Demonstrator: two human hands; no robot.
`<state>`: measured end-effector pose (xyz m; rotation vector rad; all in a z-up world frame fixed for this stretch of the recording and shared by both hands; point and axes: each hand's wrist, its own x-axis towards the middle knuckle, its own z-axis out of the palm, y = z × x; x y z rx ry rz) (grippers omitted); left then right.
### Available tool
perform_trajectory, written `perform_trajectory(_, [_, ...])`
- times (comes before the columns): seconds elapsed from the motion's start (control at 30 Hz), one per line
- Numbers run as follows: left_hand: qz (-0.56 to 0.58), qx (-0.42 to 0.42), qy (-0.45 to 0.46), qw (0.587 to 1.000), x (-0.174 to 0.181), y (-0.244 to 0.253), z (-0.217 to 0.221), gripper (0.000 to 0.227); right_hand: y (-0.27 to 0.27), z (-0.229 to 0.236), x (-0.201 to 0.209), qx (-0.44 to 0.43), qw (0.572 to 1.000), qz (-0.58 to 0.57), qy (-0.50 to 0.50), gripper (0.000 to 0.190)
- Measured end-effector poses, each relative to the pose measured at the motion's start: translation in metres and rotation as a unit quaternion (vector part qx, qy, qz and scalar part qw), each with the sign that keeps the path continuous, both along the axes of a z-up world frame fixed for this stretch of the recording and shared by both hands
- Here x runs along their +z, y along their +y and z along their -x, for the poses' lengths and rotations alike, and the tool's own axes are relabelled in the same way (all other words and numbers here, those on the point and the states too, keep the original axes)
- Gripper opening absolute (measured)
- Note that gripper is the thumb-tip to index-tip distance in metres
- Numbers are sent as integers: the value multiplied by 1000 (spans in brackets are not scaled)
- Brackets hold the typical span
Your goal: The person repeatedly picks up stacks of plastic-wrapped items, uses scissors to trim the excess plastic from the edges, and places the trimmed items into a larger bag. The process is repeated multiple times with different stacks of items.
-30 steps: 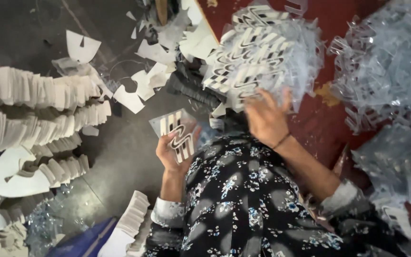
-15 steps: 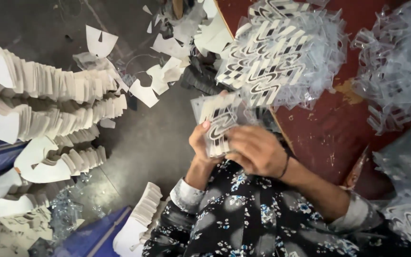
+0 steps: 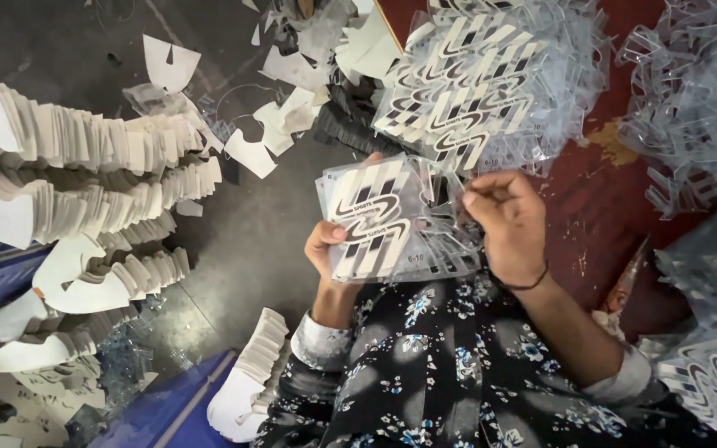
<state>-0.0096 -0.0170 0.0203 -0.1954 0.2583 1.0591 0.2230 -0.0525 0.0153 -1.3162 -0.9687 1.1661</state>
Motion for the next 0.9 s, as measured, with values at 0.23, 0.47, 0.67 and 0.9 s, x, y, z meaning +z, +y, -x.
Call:
perform_trajectory(0.23, [-65,-45,-48,996,9,0,3,101,12,-12,8,-10,996,83,17,15])
perform_trajectory(0.47, [-127,-74,53,988,14,-4,-5,113,39,13,57,166,888,-221,-368,74])
perform_trajectory(0.67, [-23,-88,42,995,-79,-52,11,106,43,32,58,342,772,-235,-481,126])
perform_trajectory(0.9, [-85,-90,62,990,-1,-13,-5,113,47,34,62,333,791,-230,-459,127])
